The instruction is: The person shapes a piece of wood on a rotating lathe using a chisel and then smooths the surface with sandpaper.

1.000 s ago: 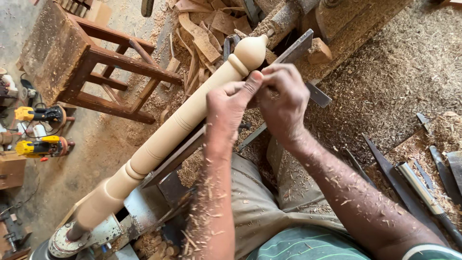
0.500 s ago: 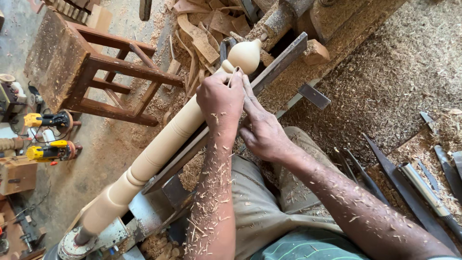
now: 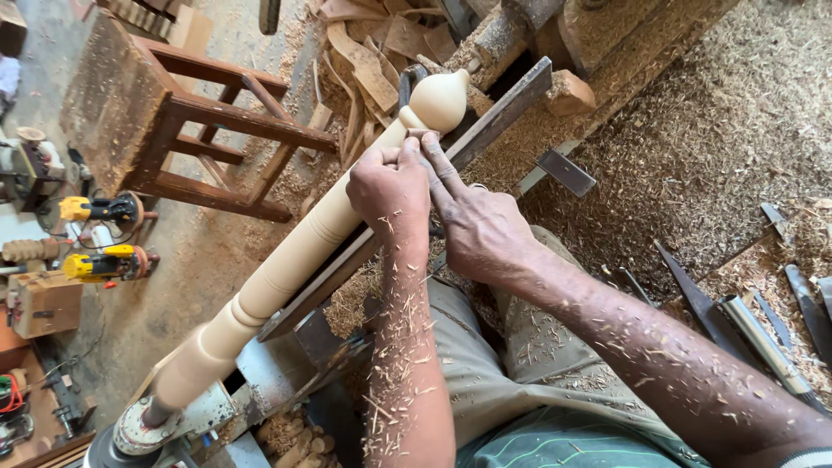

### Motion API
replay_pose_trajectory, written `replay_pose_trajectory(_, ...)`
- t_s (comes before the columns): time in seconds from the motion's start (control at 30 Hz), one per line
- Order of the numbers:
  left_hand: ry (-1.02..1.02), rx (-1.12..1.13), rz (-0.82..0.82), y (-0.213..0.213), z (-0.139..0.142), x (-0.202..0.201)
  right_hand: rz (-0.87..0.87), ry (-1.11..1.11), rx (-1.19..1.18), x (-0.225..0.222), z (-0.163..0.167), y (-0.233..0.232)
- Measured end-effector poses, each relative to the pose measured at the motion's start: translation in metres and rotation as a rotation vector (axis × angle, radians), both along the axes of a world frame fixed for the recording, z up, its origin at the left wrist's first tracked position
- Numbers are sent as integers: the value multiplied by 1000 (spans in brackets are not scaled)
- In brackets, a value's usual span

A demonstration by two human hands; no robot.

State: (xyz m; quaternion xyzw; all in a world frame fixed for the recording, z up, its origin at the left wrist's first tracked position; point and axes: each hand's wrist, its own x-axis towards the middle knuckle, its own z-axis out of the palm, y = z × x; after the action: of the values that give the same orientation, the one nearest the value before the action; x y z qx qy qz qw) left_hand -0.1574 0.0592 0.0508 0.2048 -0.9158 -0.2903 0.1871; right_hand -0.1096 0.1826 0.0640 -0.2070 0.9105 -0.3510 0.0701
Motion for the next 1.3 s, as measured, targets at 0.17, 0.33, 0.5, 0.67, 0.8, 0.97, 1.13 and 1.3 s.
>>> replay_pose_trajectory(0.17,17,8,70,1,1,0,10,116,22,3,1,9)
replay_pose_trajectory(0.33,34,389,59,22,12,18,-343,305,-560,6,-6,15)
replay_pose_trajectory(0.5,221,1383,165,63,5,44,-421,-309,-1126,-9,-4,7)
replay_pose_trajectory(0.67,126,432,-43,26,-1,41,-380,308,-435,-44,-4,15)
replay_pose_trajectory(0.8,482,-479,-159,-71,-3,36,-277,393,-209,-65,-6,9)
replay_pose_trajectory(0.97,-208,-467,8,-191,-13,56,-276,481,-234,-63,-16,1)
replay_pose_trajectory(1.13,129,-623,-91,-233,-24,85,-198,649,-88,-57,-35,-2)
replay_pose_trajectory(1.3,165,-582,-54,-236,-18,91,-11,830,214,-58,-34,4)
